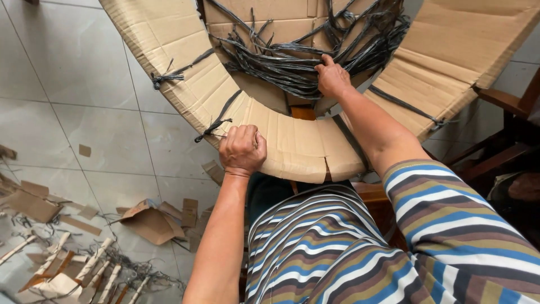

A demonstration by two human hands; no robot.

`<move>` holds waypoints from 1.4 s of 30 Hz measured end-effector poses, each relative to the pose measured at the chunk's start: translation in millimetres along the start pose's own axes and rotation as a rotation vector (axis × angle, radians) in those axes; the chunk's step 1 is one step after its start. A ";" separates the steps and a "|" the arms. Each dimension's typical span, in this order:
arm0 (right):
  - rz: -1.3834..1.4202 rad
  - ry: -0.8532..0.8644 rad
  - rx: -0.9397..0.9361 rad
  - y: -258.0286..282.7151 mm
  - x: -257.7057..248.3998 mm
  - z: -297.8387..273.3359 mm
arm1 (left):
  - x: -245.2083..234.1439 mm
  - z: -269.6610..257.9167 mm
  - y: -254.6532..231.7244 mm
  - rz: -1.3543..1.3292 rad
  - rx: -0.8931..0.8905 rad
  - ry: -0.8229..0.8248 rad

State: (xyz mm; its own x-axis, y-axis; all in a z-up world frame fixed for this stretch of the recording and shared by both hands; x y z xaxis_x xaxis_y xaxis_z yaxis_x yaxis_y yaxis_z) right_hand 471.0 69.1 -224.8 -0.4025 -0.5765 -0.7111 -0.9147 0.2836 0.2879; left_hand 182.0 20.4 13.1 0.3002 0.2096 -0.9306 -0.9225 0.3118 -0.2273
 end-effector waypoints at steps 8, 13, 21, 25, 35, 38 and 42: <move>-0.038 -0.068 -0.026 -41.0 56.9 29.4 | 5.4 -7.6 2.4 0.009 0.008 -0.003; 0.200 -0.361 -0.141 -27.3 -9.8 -9.2 | 8.9 -9.9 3.6 -0.002 0.010 -0.016; 0.357 -0.333 -0.050 -7.8 -64.7 -87.6 | 12.1 -14.1 6.1 -0.021 -0.022 -0.101; 0.562 -0.277 -0.022 19.3 -94.0 -153.4 | 13.8 -16.5 8.0 -0.051 -0.035 -0.128; 0.682 -0.385 -0.257 97.3 -106.4 -264.0 | -13.0 0.7 -9.1 -0.206 -0.186 0.144; 0.587 -0.399 -0.340 114.5 -97.5 -279.7 | -11.0 -0.3 -29.8 -0.495 -0.511 0.674; 0.568 -0.340 -0.322 130.8 -97.0 -299.1 | 15.6 -13.5 -43.7 -1.284 -0.921 0.532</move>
State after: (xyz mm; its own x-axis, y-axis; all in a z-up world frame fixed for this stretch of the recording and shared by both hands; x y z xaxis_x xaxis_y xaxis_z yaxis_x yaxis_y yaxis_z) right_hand 379.7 -67.1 73.7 -0.8322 -0.1227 -0.5408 -0.5544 0.1988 0.8081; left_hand 223.7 -2.5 4.7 0.9930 -0.1117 0.0389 -0.0410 -0.6339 -0.7723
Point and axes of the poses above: each hand's wrist, its own z-axis towards the middle knuckle, its own x-axis out of the palm, y = z × x, the point moved 4 cm from there along z, towards the middle knuckle, and after that the axes turned 12 degrees about -y, right-handed, at the moved point
